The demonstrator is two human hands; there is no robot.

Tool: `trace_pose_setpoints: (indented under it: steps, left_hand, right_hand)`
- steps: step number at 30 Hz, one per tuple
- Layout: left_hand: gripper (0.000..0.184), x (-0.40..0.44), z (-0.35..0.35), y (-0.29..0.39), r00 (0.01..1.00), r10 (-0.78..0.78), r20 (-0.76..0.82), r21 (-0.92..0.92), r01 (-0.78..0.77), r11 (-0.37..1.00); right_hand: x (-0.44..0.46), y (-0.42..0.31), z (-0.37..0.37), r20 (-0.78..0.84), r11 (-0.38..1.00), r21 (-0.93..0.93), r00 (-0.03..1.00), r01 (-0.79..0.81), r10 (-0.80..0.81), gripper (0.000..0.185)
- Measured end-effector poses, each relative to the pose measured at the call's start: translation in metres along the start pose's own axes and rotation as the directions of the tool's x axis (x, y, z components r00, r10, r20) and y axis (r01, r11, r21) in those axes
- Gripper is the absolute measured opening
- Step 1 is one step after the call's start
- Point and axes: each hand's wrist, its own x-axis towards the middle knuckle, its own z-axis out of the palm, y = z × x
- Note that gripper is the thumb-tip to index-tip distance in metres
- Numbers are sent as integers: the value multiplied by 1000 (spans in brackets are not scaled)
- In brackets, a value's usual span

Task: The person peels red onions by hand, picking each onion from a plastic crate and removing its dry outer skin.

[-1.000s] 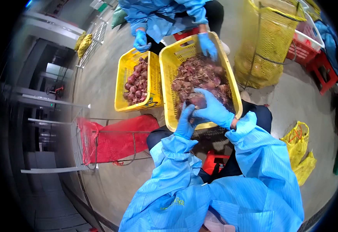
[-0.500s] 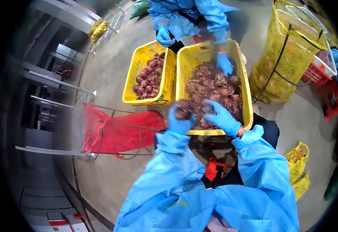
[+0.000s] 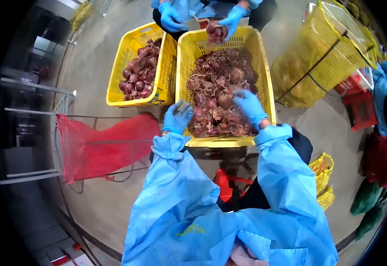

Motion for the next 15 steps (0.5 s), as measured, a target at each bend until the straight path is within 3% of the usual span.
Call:
trace_pose_setpoints:
  steps: [1,2,3,5,8,11,13,14,15]
  left_hand:
    - [39,2,-1,-5,999,-19,-42,-1,19,1000]
    - [38,2,-1,-5,996,-29,-89,-6,28,1000]
    - [38,-1,11,1,1000,2,7,30,-2,1000]
    - [40,-9,30,12,995,16,97,12,-17,1000]
    - [42,-3,37,12,993,21,115,7,-22,1000]
    - [39,-2,49,11,982,33,186,11,-36,999]
    - [37,-3,57,15,984,9,181,36,-16,999]
    - [35,-2,58,17,987,8,163,34,-13,999]
    - [34,-2,60,18,988,6,151,34,-11,999]
  right_hand:
    - [9,14,10,61,986,-168,998,-9,19,37]
    - [19,37,24,90,979,-201,996,30,-12,40]
    - [30,52,35,128,970,-227,990,84,-56,43]
    - [46,48,52,179,776,-616,983,135,-28,57]
    - [75,47,76,199,564,-821,970,86,141,69]
    - [101,57,95,175,329,-941,952,86,252,74]
    - [121,90,91,225,401,-909,946,117,234,76]
    - [135,134,88,262,400,-897,955,188,140,78]
    - [128,105,92,227,362,-924,941,127,249,79]
